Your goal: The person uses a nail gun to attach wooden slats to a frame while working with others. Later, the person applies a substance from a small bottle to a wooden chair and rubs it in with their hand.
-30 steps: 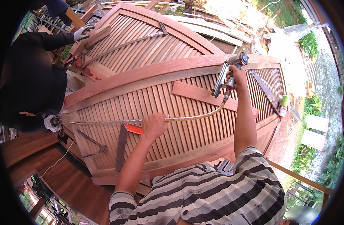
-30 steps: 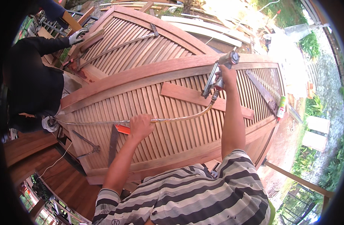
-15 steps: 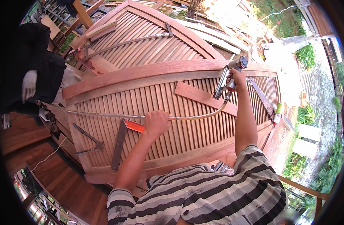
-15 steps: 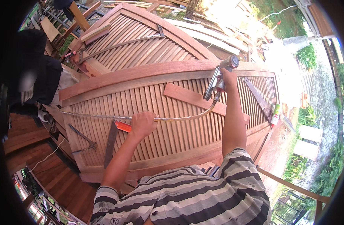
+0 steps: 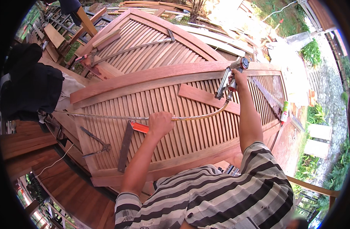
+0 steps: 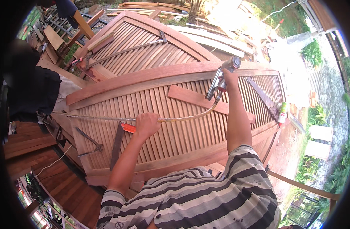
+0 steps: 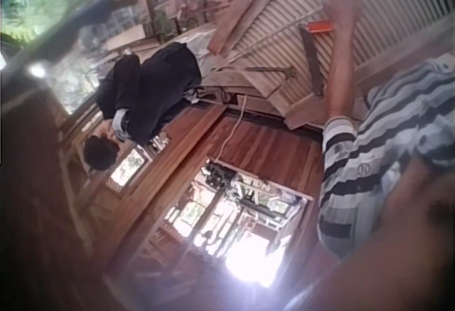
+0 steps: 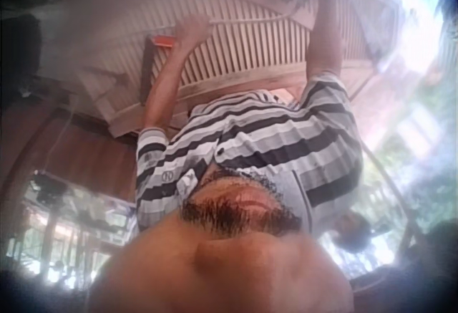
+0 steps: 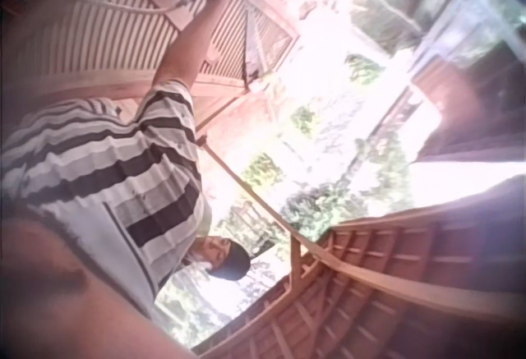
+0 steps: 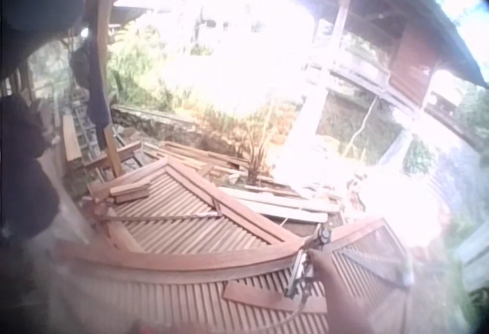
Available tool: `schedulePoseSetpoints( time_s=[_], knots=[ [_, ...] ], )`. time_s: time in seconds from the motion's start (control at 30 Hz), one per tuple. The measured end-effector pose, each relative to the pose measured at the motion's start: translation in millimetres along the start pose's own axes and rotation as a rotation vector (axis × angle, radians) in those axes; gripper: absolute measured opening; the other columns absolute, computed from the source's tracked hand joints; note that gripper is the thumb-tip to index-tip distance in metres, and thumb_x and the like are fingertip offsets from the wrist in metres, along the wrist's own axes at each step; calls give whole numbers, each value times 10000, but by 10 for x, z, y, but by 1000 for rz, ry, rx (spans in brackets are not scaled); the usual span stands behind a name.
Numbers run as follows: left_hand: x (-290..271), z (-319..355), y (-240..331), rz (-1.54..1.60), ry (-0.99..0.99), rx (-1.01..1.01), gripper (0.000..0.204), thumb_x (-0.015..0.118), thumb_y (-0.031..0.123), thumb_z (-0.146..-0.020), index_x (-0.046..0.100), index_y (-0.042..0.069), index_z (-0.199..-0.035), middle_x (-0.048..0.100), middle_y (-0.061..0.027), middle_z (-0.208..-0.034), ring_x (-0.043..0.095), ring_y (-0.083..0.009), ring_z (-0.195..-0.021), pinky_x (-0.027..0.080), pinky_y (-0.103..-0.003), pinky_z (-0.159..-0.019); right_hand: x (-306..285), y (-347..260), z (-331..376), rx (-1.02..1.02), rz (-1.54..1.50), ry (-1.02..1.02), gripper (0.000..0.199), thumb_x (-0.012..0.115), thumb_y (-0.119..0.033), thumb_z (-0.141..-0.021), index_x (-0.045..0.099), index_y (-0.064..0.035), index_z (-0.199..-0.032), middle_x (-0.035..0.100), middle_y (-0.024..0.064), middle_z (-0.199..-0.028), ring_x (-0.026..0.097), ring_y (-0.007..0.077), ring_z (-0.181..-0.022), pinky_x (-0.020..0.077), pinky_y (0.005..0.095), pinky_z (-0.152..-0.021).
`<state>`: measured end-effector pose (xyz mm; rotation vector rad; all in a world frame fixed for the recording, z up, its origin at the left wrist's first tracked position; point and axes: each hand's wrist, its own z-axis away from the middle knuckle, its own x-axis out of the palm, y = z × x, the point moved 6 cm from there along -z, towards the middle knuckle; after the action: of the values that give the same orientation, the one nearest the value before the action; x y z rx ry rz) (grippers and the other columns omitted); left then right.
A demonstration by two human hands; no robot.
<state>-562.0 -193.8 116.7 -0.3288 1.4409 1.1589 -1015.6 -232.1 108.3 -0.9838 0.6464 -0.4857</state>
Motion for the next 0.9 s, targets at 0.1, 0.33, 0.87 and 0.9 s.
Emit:
schedulePoseSetpoints(
  time_s=[0.1,0.33,0.87,0.9],
  knots=[
    [96,183,-97,-9,0,-13,143,657,166,-790,755,61,-790,731,-183,-784,732,-381,-734,572,-502,-672,16,132,340,8,-131,-54,249,709,-192,-921,606,31,-964,655,143,-697,607,189,-486,518,354,-444],
    [186,527,-153,16,49,-18,160,672,190,-840,763,63,-805,730,-178,-796,727,-379,-745,565,-502,-684,183,165,587,-24,-152,-109,235,685,-173,-920,603,42,-970,646,135,-695,592,174,-481,486,321,-439],
    [167,639,-212,17,14,-63,167,672,198,-850,765,64,-815,739,-168,-811,735,-364,-752,569,-494,-678,499,77,646,-34,-29,-137,213,676,-195,-907,652,14,-941,657,102,-690,599,158,-496,506,308,-463],
    [179,643,-218,20,15,-57,166,670,195,-847,765,63,-815,738,-169,-811,735,-366,-753,570,-495,-679,514,70,646,-37,-13,-139,216,676,-199,-911,654,14,-939,657,102,-692,598,158,-495,505,307,-463]
  ],
)
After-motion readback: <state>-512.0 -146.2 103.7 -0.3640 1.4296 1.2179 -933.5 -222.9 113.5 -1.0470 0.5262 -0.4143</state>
